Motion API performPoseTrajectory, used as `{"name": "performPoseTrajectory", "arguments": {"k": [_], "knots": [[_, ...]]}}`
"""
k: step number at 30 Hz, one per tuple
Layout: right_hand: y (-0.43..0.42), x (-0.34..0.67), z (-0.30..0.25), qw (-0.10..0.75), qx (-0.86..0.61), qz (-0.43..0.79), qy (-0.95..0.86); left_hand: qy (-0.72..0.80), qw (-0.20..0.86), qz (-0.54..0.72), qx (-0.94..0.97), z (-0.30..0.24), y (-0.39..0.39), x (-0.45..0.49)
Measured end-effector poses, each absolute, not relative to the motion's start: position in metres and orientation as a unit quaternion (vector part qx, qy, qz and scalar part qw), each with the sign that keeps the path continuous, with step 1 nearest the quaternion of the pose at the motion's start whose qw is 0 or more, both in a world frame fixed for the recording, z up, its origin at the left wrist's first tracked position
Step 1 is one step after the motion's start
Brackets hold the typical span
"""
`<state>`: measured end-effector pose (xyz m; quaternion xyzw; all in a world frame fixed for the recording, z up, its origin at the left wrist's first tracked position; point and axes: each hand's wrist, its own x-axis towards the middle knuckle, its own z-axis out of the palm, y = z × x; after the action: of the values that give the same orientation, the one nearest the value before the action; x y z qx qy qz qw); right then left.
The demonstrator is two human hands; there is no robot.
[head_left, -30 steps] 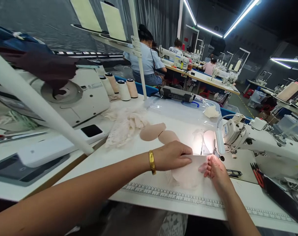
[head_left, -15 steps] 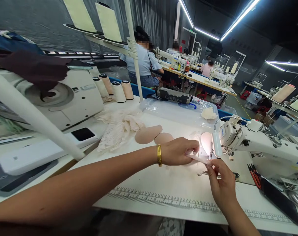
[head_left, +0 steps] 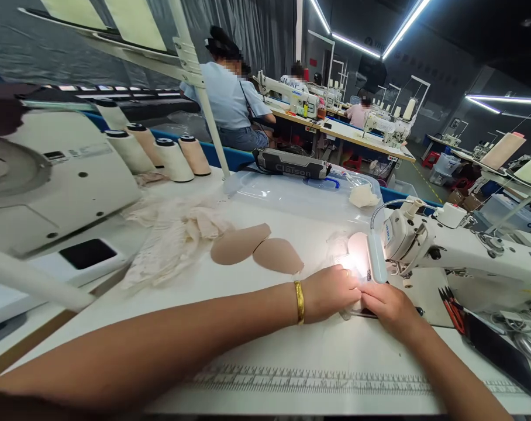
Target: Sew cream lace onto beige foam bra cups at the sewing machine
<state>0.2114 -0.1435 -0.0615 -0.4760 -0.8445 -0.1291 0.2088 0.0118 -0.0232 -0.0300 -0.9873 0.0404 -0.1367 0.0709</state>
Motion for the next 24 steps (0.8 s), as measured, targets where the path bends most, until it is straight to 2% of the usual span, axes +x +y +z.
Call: {"name": "performPoseTrajectory", "arguments": {"k": [6,16,24], "knots": [[-0.157,0.216,-0.053,0.184,-0.530,-0.123,-0.818,0.020,0.069,-0.224,-0.972,-0.048,-0.026,0.010],[-0.156,0.217,-0.056,0.196,-0.541,-0.059,-0.816,-0.020,0.073,-0.241,-0.967,-0.055,-0.028,0.014],[-0.156,0.217,-0.057,0.201,-0.544,-0.052,-0.813,-0.021,0.054,-0.214,-0.975,-0.050,-0.029,0.012]]}}
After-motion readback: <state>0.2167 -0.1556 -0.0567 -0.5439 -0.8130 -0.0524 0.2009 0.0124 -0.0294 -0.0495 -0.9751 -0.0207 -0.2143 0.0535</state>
